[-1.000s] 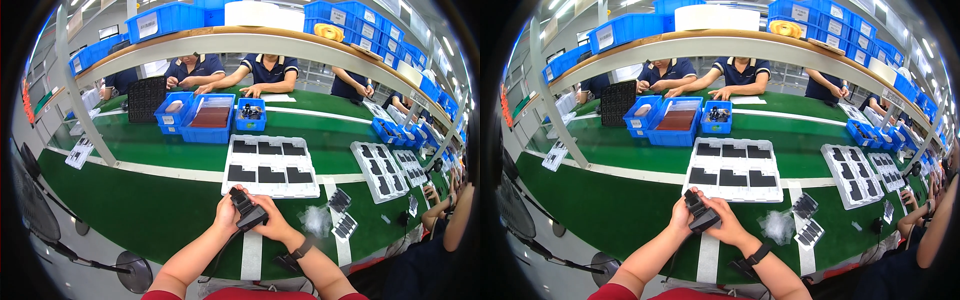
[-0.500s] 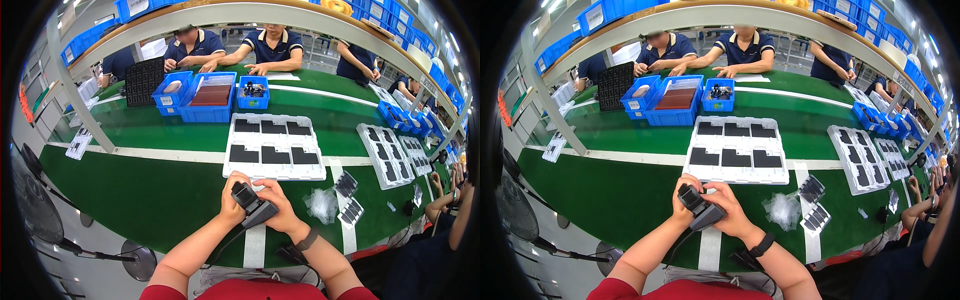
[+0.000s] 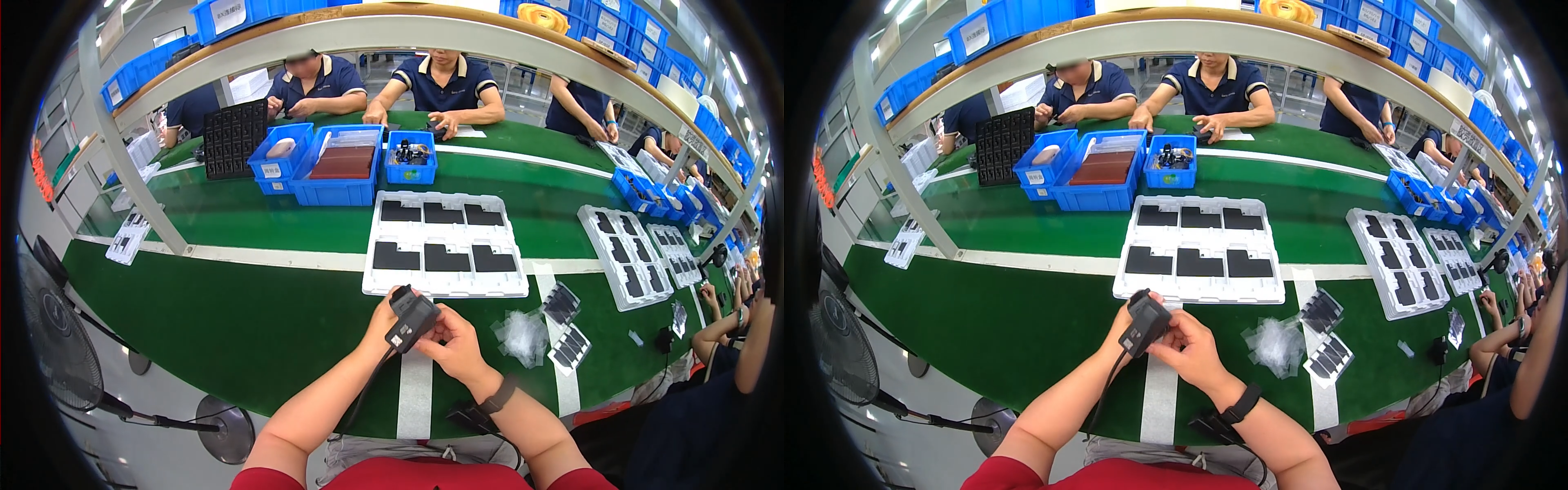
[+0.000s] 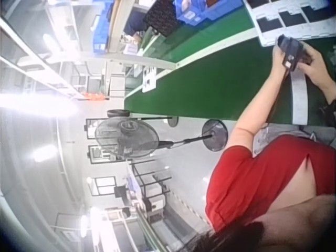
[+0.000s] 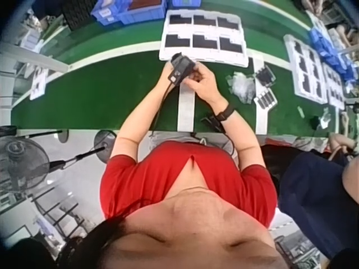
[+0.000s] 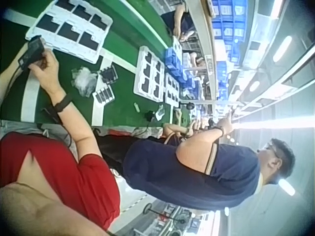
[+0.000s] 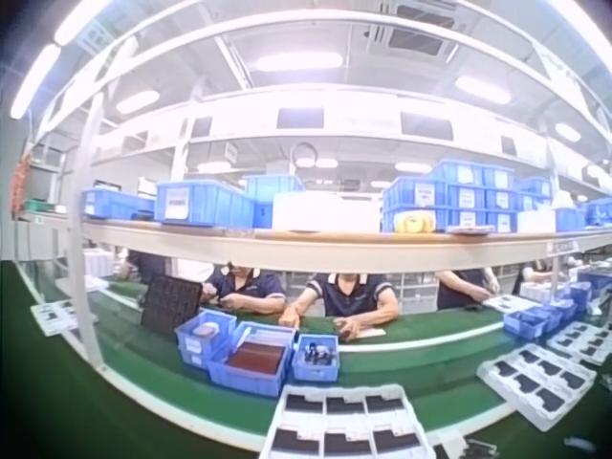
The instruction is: Connecting cables and assembling components of an electronic device at a factory workstation.
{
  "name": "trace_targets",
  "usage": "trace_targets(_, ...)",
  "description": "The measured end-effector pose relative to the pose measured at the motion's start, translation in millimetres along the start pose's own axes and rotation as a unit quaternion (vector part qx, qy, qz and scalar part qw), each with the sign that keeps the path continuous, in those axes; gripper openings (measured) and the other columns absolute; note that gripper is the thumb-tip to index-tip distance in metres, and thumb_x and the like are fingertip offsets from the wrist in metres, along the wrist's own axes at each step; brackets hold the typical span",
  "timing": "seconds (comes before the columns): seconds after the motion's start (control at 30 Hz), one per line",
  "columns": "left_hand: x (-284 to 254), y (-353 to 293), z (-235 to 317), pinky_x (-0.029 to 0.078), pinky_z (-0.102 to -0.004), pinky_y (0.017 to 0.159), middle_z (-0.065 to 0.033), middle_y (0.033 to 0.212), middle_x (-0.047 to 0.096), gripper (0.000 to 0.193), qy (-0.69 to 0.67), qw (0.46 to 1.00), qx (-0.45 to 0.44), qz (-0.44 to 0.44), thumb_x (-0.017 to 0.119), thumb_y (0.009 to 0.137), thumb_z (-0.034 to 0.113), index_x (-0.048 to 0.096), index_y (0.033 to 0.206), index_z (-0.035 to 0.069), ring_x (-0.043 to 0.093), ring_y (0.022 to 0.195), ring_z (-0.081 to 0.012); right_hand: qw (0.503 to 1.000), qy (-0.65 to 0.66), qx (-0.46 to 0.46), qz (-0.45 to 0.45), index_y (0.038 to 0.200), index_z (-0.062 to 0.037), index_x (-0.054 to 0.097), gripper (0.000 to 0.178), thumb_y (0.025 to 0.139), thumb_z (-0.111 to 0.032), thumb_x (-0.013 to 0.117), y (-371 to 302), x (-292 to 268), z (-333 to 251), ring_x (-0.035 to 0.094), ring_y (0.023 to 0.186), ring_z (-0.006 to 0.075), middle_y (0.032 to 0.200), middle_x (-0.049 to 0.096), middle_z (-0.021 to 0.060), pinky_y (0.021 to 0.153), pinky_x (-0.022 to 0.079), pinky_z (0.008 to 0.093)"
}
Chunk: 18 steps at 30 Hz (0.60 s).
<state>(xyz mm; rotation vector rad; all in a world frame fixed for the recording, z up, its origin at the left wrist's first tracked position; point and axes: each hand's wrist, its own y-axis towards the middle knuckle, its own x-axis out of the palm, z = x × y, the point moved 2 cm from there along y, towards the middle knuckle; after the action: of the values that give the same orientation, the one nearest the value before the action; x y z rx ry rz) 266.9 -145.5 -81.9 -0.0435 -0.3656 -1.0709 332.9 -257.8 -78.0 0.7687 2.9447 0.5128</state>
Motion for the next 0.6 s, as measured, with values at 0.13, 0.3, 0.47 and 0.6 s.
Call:
trace_targets(0.13, -33.5, 7.6, -8.5, 0.038, -0.0203, 0.046, 0.0004, 0.064, 0.057, 0.010, 0.227, 0.970, -0.029, 0.076, 0.063, 0.074, 0.009, 0.057, 0.072, 0.001, 0.048, 0.054, -0.0049, 0.998, -0.003, 0.004, 0.066, 0.087, 0.0025, 0.050, 0.026, 0.070, -0.003, 0.070, 0.7, -2.3, -0.4, 0.044, 0.056, 0.0019, 0.073, 0.049, 0.0004, 0.047, 0.036, 0.0171)
trace_targets(0.3, -6.7, -7.7, -2.2, 0.039, -0.0206, 0.048, -0.0021, 0.068, 0.061, 0.008, 0.158, 0.986, -0.019, 0.049, 0.062, 0.073, 0.006, 0.061, 0.068, 0.000, 0.050, 0.055, -0.0050, 0.984, -0.151, -0.061, 0.070, 0.086, 0.0029, 0.051, 0.032, 0.066, -0.008, 0.074, 3.3, -8.3, -10.4, 0.040, 0.051, 0.0030, 0.071, 0.050, 0.0018, 0.044, 0.034, 0.0188)
trace_targets(0.47, 11.4, -12.6, -5.7, 0.043, -0.0202, 0.063, -0.0052, 0.078, 0.062, 0.013, -0.107, 0.989, -0.017, 0.105, 0.059, 0.071, -0.003, 0.065, 0.083, 0.000, 0.056, 0.070, -0.0082, 0.948, -0.260, -0.136, 0.120, 0.087, 0.0011, 0.054, 0.039, 0.060, -0.015, 0.077, 6.0, -11.2, -19.6, 0.039, 0.046, 0.0092, 0.073, 0.053, 0.0055, 0.043, 0.035, 0.0205)
trace_targets(0.6, 5.5, -9.4, -13.4, 0.043, -0.0216, 0.067, -0.0061, 0.083, 0.062, 0.016, -0.156, 0.979, -0.030, 0.130, 0.057, 0.072, -0.006, 0.063, 0.086, -0.001, 0.056, 0.073, -0.0100, 0.932, -0.308, -0.159, 0.108, 0.087, 0.0005, 0.054, 0.037, 0.062, -0.017, 0.076, 9.5, -14.3, -18.7, 0.046, 0.052, 0.0158, 0.077, 0.055, 0.0087, 0.048, 0.039, 0.0251)
